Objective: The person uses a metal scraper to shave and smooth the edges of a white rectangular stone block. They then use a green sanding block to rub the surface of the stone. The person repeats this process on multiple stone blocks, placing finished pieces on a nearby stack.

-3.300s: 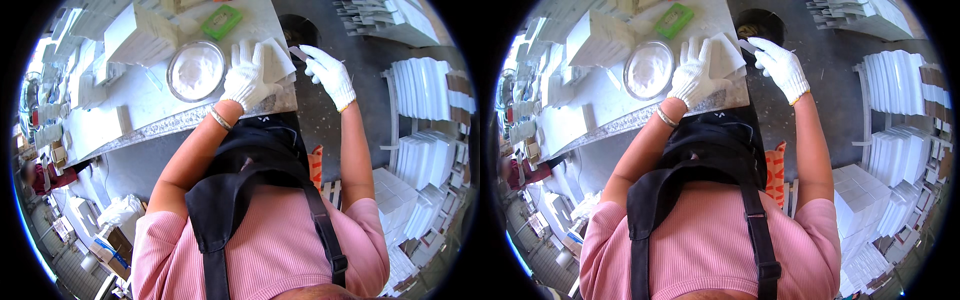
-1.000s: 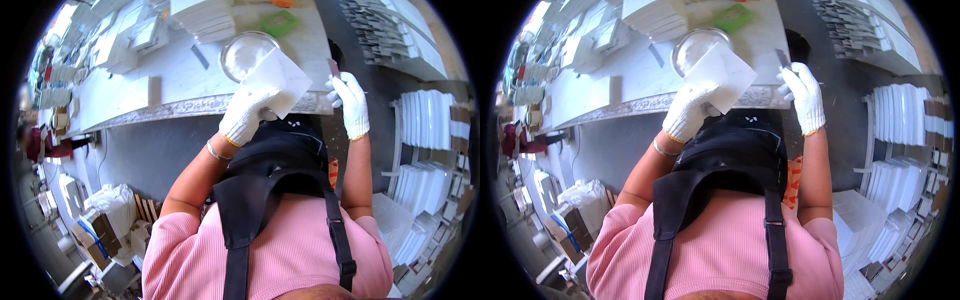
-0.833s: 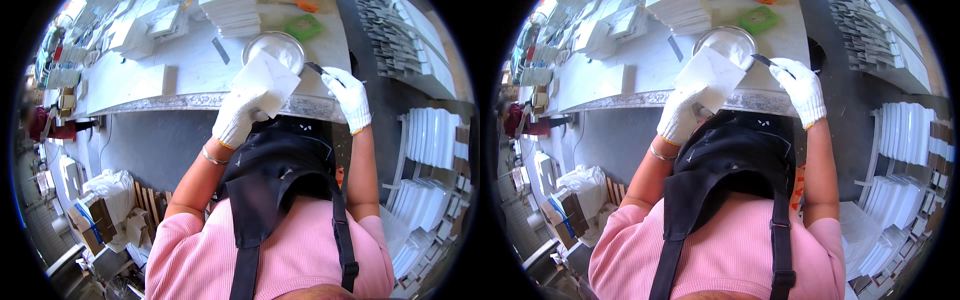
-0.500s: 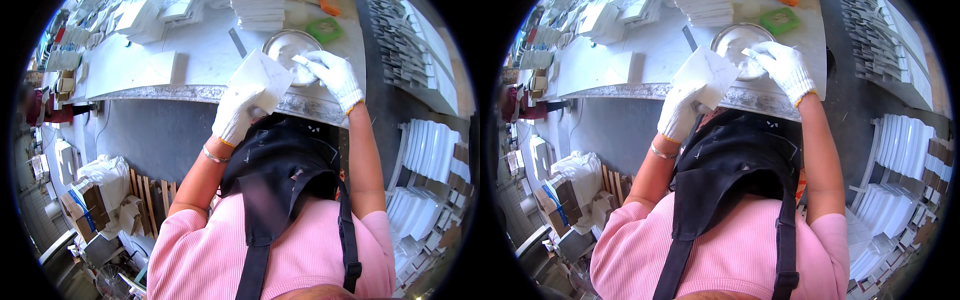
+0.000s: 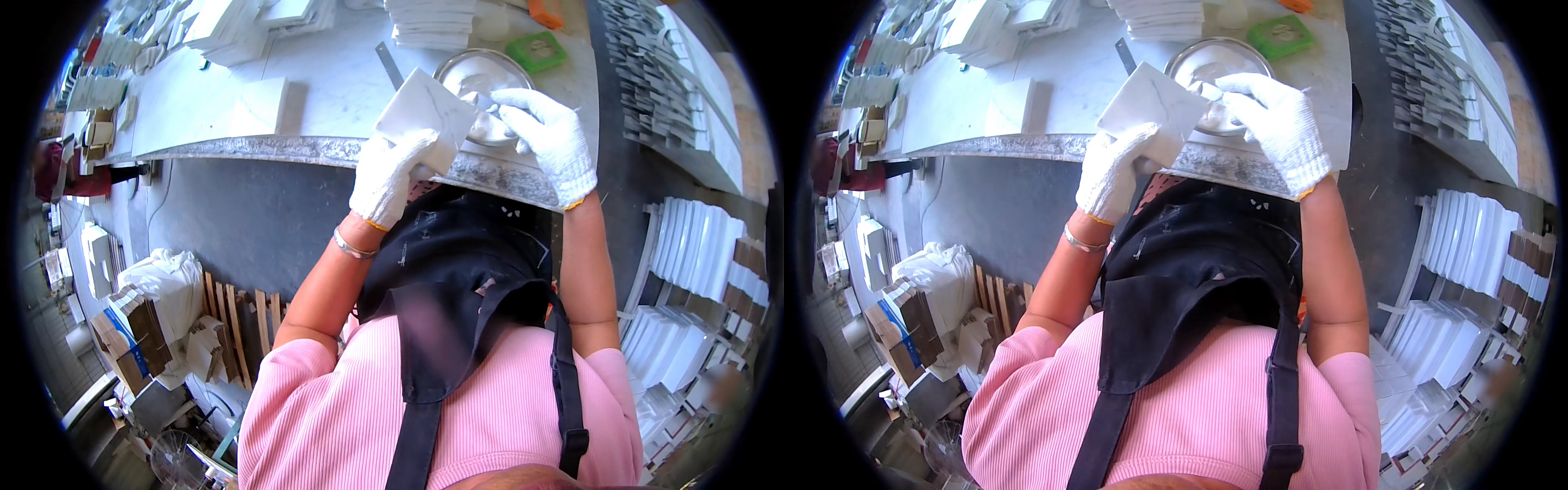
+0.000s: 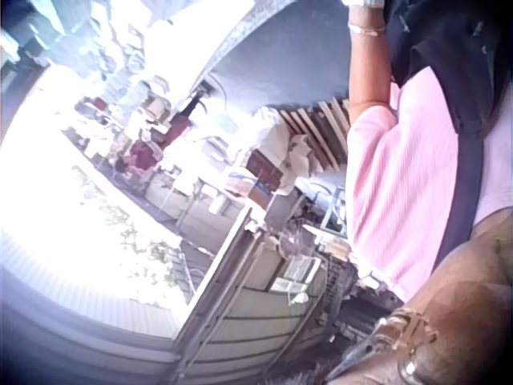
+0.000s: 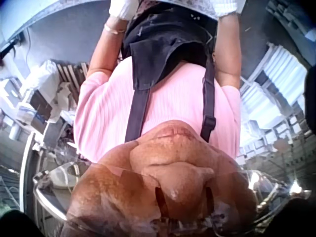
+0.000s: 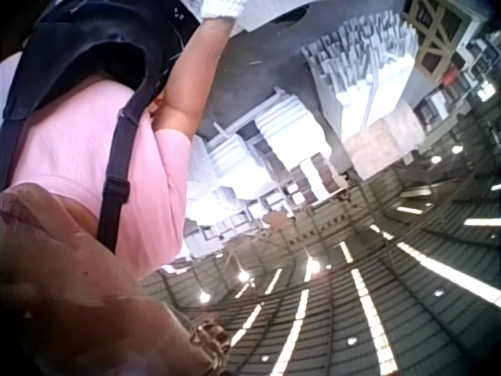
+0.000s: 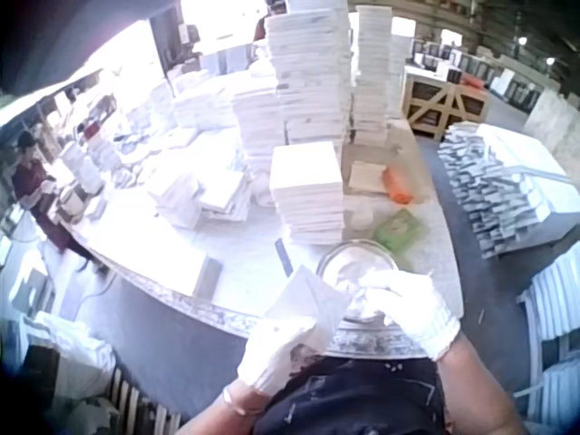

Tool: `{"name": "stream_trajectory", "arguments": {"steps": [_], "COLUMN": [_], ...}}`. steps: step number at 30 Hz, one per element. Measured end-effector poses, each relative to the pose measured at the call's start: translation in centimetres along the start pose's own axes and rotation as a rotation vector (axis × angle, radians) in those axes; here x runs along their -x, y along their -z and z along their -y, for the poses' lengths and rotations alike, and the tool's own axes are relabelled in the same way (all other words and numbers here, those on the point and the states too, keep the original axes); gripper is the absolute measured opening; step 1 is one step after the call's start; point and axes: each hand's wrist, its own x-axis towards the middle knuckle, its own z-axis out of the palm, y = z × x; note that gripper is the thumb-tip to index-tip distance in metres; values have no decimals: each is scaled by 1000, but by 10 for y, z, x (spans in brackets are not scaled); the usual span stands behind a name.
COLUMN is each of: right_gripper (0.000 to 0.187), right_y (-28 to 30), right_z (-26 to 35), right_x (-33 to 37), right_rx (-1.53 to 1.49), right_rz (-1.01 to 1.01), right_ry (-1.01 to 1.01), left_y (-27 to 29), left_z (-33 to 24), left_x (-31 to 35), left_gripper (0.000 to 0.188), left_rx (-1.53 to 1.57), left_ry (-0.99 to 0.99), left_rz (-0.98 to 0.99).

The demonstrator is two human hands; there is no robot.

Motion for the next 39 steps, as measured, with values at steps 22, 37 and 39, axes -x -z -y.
{"name": "stream_trajectory", "arguments": {"steps": [22,37,39], "right_gripper": [39,31,29], "right_y": [110,152,155], "right_z": [-89,-144,-151], "right_x": [91,97,84], "right_rx": [-68,-1,150], "right_rz": [-438,-349,-327], "right_ry": [-197,6,92], "left_y": [-97,-169,-174], "left_z": [-2,78,73], "left_x": [-4,-60,-62], "left_gripper": [31,32,33], "left_rx": [-230,-414,-430], "left_ry": [14,211,257], "left_rz": [224,420,419]}}
